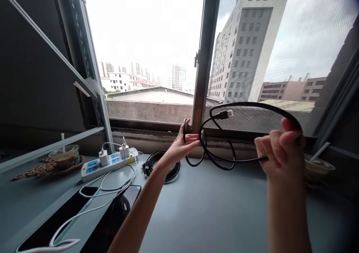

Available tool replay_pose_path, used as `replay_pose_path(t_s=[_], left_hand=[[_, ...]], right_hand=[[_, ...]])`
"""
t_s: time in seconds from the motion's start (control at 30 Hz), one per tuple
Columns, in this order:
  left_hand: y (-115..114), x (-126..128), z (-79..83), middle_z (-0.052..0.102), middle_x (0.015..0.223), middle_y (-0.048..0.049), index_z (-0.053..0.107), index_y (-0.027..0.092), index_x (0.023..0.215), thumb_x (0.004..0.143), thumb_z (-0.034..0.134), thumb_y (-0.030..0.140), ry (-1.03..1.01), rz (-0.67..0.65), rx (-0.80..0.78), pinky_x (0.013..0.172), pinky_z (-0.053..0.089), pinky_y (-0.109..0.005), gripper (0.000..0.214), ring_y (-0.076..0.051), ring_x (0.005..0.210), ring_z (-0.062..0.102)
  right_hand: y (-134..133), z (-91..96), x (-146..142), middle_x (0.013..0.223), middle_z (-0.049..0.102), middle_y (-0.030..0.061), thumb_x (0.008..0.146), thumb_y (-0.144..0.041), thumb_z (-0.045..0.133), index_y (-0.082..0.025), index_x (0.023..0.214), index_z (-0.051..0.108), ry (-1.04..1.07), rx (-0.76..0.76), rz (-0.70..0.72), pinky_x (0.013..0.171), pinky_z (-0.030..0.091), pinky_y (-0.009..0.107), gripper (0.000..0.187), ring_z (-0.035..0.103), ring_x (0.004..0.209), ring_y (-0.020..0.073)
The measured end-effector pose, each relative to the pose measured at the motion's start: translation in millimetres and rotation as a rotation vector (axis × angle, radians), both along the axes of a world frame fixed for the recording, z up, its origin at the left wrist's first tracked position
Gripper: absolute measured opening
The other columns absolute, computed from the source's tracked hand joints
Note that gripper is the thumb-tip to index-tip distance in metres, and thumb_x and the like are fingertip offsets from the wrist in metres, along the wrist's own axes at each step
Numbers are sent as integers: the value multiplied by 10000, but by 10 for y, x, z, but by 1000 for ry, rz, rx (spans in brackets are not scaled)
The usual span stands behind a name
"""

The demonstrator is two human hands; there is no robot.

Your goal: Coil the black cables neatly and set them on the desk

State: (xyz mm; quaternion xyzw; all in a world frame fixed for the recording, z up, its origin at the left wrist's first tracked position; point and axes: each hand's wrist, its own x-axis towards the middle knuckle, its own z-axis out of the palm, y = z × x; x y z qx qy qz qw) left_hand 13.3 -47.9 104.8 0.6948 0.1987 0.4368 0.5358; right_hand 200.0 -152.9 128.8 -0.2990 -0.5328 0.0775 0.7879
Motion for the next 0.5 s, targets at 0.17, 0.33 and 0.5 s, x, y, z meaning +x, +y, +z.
replay_pose_path(t_s=[0.17, 0.33, 0.5], left_hand=[[-69, 90, -8, 654, 818, -39, 21, 271, 1413, 816, 530, 315, -72, -227, -34, 707, 456, -330, 786, -166, 663, 644], [-112, 75, 54, 626, 820, -43, 197, 250, 1395, 824, 507, 383, -195, -191, -133, 587, 446, -246, 663, -121, 641, 584], [-61, 60, 62, 519, 642, 32, 455, 168, 1243, 745, 641, 273, -364, -291, -313, 516, 385, -160, 542, -62, 584, 502]], right_hand=[[146, -25, 86, 351, 194, -123, 724, -517, 590, -269, 906, 598, 132, -35, 115, 364, 117, 238, 308, 82, 280, 42], [478, -149, 275, 410, 222, -114, 752, -511, 557, -231, 923, 594, 167, -160, 107, 355, 115, 219, 330, 122, 310, 40], [739, -305, 330, 642, 506, -36, 661, -504, 625, -173, 925, 643, 25, -464, -88, 347, 253, 190, 424, 374, 375, 33]])
